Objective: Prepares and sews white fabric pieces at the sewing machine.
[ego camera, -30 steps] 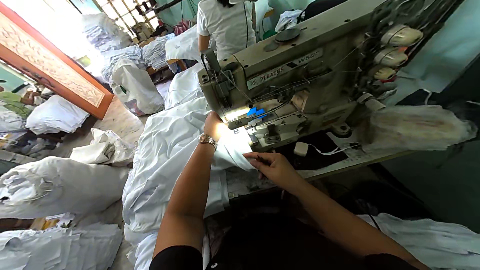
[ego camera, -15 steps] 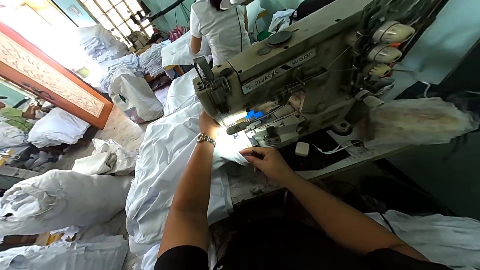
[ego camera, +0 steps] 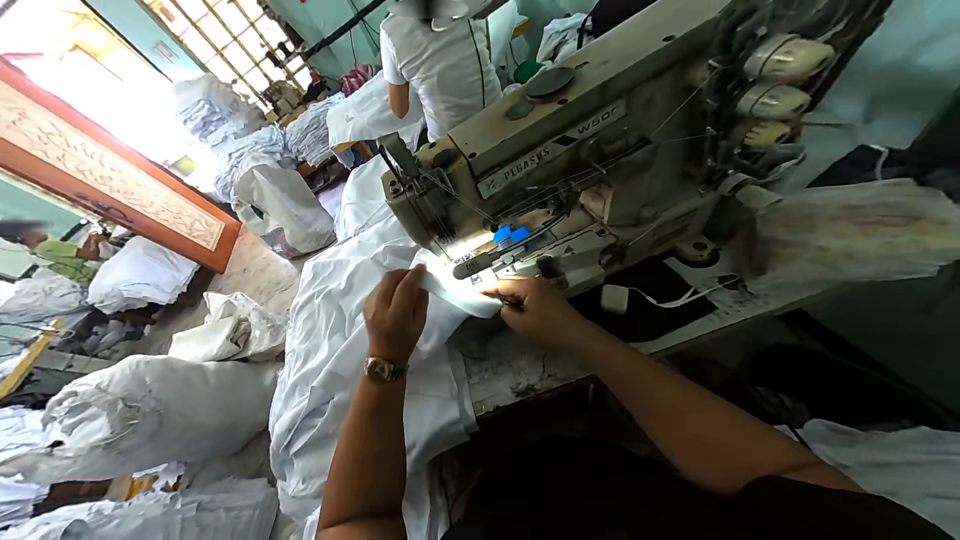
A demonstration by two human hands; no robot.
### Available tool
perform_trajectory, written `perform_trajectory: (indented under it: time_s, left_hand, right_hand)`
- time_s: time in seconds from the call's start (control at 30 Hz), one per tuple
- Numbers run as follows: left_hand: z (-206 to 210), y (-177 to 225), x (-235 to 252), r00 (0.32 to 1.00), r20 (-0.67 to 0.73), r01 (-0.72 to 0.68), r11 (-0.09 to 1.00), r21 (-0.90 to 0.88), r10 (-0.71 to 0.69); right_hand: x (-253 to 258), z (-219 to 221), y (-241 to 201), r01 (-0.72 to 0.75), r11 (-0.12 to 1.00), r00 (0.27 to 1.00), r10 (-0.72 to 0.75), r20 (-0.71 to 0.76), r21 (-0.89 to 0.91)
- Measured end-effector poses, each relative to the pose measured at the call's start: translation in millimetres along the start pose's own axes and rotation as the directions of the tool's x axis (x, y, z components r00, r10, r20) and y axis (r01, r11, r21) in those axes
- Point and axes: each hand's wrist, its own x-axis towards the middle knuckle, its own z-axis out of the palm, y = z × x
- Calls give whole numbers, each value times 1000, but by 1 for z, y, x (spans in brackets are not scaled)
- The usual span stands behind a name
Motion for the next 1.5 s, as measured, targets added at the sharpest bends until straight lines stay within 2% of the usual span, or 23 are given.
perform_trajectory:
  time_s: [0.07,0.13,0.23,0.33,0.4,0.47,0.53,0.57,0.6,0.7,0.73,0.8,0.87,0.97,1.0,1.1,1.17,1.2,1.23,1.3,1.37,1.43,1.5]
  left_hand:
    - [-25,25,14,981,-156,-105,992,67,114]
    - [-44,49,20,971,-143,-187,981,61,194]
    - [-55,77,14,978,36,-202,973,-108,207]
    - [-56,87,18,940,315,-7,929,-371,133]
    - [-51,75,27,835,536,147,891,-429,120]
    - [-44,58,38,660,730,255,860,-442,179]
    - [-43,46,51,508,824,251,871,-422,253]
    - [-46,43,59,462,842,242,873,-424,280]
    - [-51,41,66,453,840,250,862,-442,299]
    - [-61,31,78,515,807,308,817,-488,288]
    - [-63,30,79,522,818,280,857,-433,243]
    - [-68,41,77,493,867,113,982,-150,76]
    - [-65,61,68,455,890,-11,999,46,-36]
    - [-64,74,66,325,946,39,998,-39,25]
    - [-63,75,66,319,948,44,998,-36,20]
    - [-64,81,65,355,935,21,1000,9,-16]
    - [-65,87,68,307,951,47,998,-45,28]
    - [-64,88,68,320,947,39,999,-33,19]
    - [-61,86,66,367,930,8,1000,11,-14]
    - [-56,80,65,422,900,-68,986,152,-109]
    - [-57,79,67,395,910,-88,981,174,-127]
    - [-61,80,68,357,933,-32,998,48,-34]
    - [-60,79,69,351,936,-9,999,35,-30]
  right_hand:
    - [-1,-2,-1,-7,1000,999,7,44,2]
    - [-8,-5,-5,30,998,997,-34,73,52]
    - [-34,-16,-20,200,968,967,-220,128,149]
    - [-57,-25,-32,335,922,917,-367,158,196]
    - [-61,-26,-31,371,913,898,-400,184,170]
    - [-56,-24,-29,377,906,883,-414,222,192]
    - [-47,-20,-25,338,916,889,-386,246,217]
    - [-42,-18,-21,299,933,905,-344,251,200]
    - [-37,-15,-14,259,952,924,-293,247,161]
    - [-34,-2,7,170,980,967,-185,173,101]
    - [-36,0,11,160,978,972,-180,152,133]
    - [-41,3,15,135,974,973,-165,160,184]
    - [-44,5,21,113,969,973,-153,175,220]
    - [-44,4,20,90,964,974,-138,180,250]
    - [-44,4,21,91,963,975,-138,175,252]
    - [-41,6,25,128,960,975,-168,143,250]
    - [-39,6,25,132,962,975,-170,145,240]
    - [-38,6,24,125,964,976,-162,145,235]
    - [-38,6,22,115,966,978,-151,143,233]
    - [-37,8,21,100,969,981,-134,141,225]
    - [-35,9,21,106,971,981,-137,135,213]
    - [-36,9,21,120,968,981,-150,126,220]
    - [-36,9,20,118,967,981,-150,127,227]
